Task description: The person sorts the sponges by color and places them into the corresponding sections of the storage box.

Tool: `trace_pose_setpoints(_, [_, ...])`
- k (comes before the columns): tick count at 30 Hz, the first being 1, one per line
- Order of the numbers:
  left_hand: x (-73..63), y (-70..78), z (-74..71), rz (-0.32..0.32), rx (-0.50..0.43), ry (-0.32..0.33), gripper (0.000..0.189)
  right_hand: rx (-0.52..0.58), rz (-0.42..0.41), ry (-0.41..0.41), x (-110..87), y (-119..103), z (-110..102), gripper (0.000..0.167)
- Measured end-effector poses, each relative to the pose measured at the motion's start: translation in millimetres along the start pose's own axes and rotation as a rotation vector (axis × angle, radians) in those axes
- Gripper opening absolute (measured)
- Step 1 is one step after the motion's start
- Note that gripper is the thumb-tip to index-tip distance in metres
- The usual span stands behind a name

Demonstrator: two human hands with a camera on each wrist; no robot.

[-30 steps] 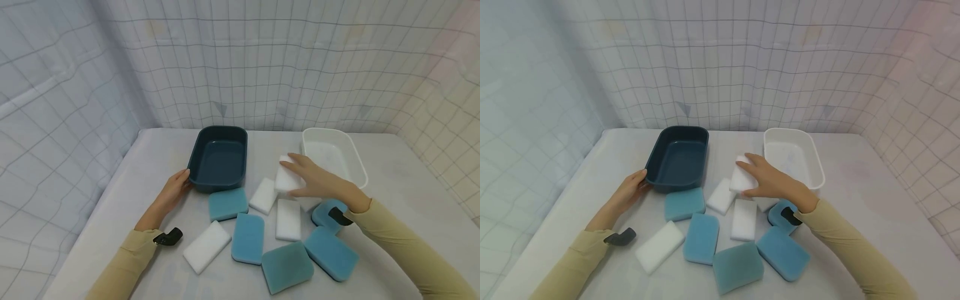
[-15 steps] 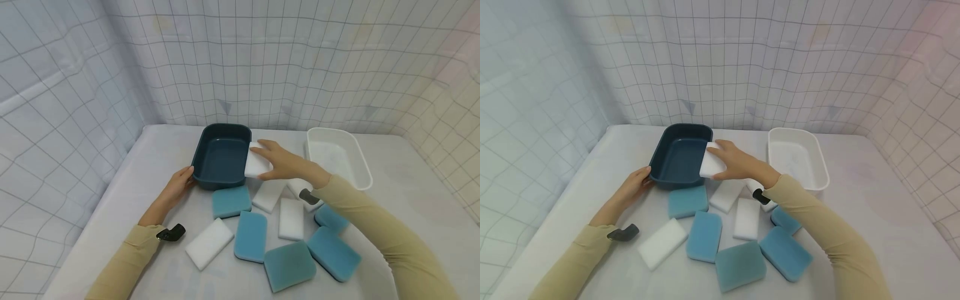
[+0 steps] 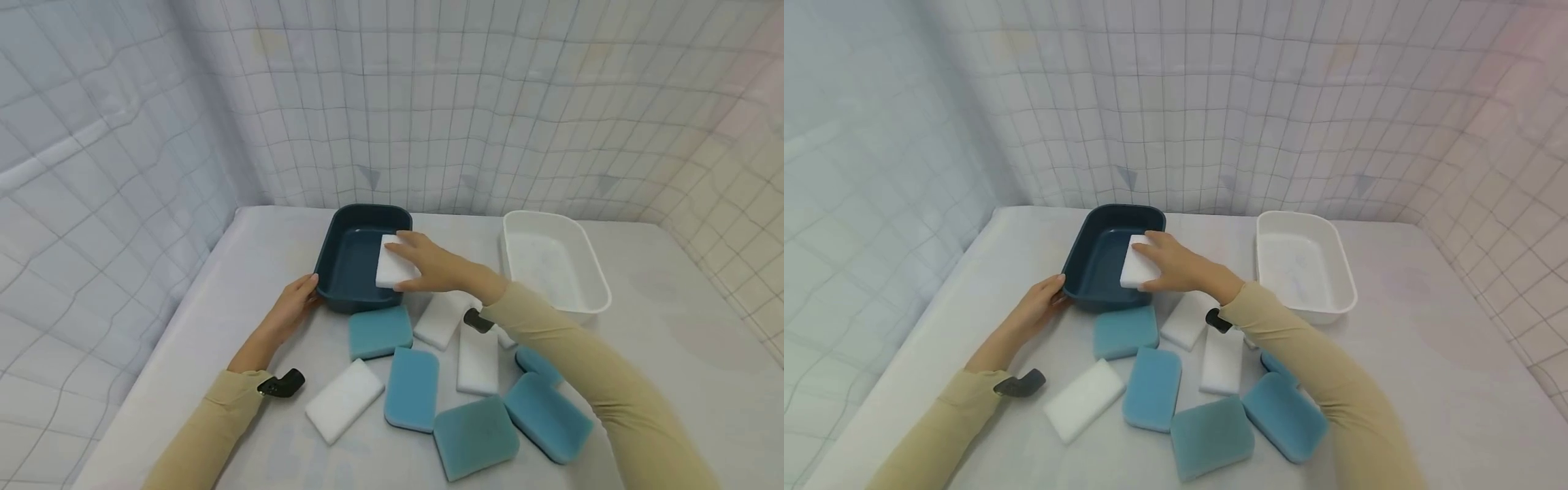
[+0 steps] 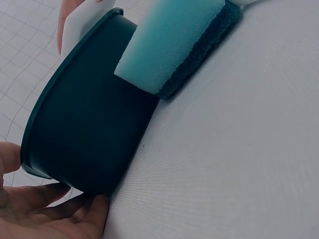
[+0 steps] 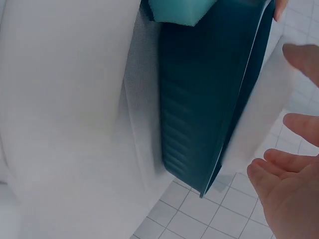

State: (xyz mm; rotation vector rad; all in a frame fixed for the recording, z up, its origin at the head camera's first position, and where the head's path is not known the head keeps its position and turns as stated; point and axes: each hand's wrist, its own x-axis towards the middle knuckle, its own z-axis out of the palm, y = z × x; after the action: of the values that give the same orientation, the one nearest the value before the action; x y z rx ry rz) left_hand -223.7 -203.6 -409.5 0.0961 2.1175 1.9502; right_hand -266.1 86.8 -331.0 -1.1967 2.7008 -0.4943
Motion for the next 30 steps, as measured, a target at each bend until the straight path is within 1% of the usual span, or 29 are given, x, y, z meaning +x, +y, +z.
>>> trace_pose_setpoints(4, [0.6,-0.6,2.8,-0.006,0.017,-0.012,0.058,-0.008,-0.023,-0.004,1.7,-1,4,0.067])
trace_pose_setpoints(9, [2.9,0.6,5.5,0.005,0.013,-0.022,0.059,-0.001,-0.022,0.004,-1.1,-2,6,0.065])
trace_pose_setpoints(15, [5.4,1.8,6.3,0.005,0.006,-0.014,0.056,0.002,-0.021,0.009,-6.2,-3,4,0.063])
trace_pose_setpoints(23, [1.4,2.8,0.4,-0.001,0.011,-0.003,0.058,0.018,-0.036,0.024,-16.0,3,4,0.060])
trace_pose_setpoints(27, [0.8,3.1,-2.5,-0.004,0.006,0.006,0.058,0.004,-0.051,0.047,-20.6,10,6,0.059])
trace_pose_setpoints(30, [0.6,2.9,-4.3,-0.010,0.001,0.011,0.058,-0.016,-0.042,0.055,-25.8,14,8,0.058])
